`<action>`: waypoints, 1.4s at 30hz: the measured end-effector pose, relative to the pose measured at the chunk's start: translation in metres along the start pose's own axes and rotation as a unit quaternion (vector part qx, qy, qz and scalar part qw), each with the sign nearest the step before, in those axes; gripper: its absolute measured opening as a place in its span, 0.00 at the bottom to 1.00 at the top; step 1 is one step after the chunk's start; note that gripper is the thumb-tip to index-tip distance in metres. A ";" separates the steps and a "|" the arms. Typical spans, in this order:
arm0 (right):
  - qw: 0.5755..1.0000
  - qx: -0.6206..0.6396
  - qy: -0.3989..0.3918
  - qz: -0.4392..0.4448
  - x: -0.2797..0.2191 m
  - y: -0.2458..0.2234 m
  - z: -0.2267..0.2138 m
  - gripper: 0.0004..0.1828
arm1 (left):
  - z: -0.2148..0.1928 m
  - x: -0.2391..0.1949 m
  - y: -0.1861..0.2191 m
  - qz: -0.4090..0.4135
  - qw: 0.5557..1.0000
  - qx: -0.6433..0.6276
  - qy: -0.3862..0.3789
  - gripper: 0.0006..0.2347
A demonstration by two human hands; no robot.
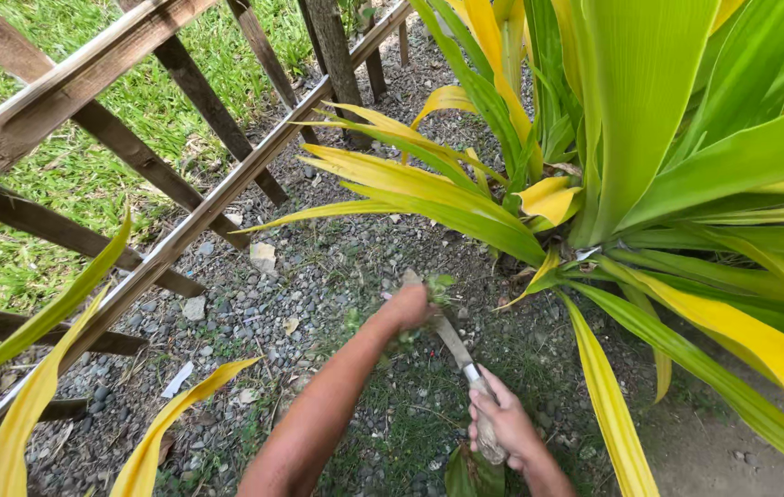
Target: The person weeds the area around a plant by hand and using a large knife to scrape and pull grass from the soil.
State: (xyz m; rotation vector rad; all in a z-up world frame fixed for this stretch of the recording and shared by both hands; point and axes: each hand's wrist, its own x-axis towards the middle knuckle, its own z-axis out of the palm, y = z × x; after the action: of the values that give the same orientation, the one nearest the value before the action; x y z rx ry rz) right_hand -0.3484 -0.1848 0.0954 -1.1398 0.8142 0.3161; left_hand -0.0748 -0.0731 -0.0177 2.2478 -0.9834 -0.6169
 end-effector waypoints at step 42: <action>0.991 -0.115 -0.058 0.039 -0.037 -0.015 0.014 0.41 | -0.110 -0.087 -0.179 -0.275 0.938 0.159 0.136 0.14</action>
State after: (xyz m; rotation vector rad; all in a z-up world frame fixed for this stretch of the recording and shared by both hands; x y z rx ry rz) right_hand -0.3584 -0.1722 0.1348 -1.2927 0.7339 0.5483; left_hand 0.0264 0.1284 -0.0464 2.8299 -0.3212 -0.3667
